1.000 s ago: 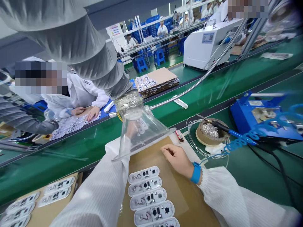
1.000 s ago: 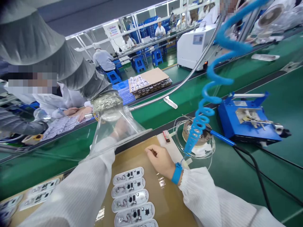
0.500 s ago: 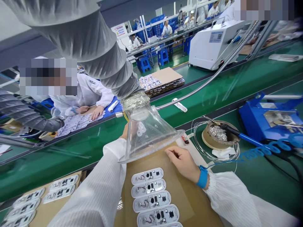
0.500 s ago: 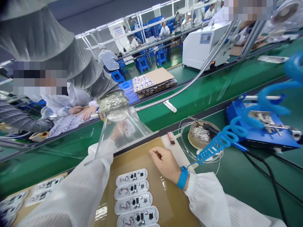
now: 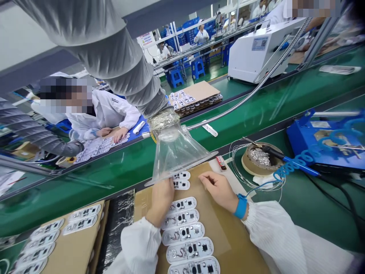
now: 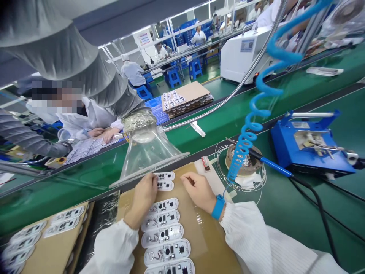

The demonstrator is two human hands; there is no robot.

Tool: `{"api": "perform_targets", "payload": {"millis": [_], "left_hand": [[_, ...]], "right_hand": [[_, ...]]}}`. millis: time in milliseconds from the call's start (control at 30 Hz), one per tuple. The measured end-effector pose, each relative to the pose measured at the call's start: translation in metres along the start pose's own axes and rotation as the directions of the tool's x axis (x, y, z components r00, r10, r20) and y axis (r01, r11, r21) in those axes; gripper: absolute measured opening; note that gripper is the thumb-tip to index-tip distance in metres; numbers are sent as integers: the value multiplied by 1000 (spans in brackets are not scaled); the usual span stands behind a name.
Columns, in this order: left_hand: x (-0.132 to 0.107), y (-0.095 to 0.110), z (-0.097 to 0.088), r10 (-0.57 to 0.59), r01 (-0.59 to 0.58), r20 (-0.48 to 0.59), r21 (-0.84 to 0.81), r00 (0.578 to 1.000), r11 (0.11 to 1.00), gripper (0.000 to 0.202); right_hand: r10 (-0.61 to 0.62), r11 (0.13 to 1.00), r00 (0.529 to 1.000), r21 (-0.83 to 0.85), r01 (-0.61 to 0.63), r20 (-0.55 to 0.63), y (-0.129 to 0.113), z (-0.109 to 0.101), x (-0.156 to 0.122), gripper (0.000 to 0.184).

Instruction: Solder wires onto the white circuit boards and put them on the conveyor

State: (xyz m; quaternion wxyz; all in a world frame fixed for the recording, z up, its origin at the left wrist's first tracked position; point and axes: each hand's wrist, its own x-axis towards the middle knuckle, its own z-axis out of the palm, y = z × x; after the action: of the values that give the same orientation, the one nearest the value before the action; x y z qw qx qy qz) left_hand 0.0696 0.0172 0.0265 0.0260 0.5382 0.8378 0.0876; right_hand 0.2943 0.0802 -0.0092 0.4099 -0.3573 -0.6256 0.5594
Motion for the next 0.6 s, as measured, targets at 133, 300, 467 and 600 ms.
{"api": "perform_targets", "payload": {"millis": [133,300,467,600], "left_hand": [[-39,5,-2,-20,20,53,-12,998,1000,21],[-47,-3,-13,10,-3,91,-87,996,996,18],[-46,-8,-17,35,-28,60,-120,998,992,24],[-46,-15,-20,59,-62,-32,-136,998,989,29]], "right_hand": [[-4,1000,1000,-5,4,-5,-2,0,-1,30],[-20,999,1000,-27,20,-4,-7,0,2,30],[-43,998,999,-49,42,-7,-8,1,1,29],[-62,995,998,-85,59,-29,-4,2,-1,29]]}}
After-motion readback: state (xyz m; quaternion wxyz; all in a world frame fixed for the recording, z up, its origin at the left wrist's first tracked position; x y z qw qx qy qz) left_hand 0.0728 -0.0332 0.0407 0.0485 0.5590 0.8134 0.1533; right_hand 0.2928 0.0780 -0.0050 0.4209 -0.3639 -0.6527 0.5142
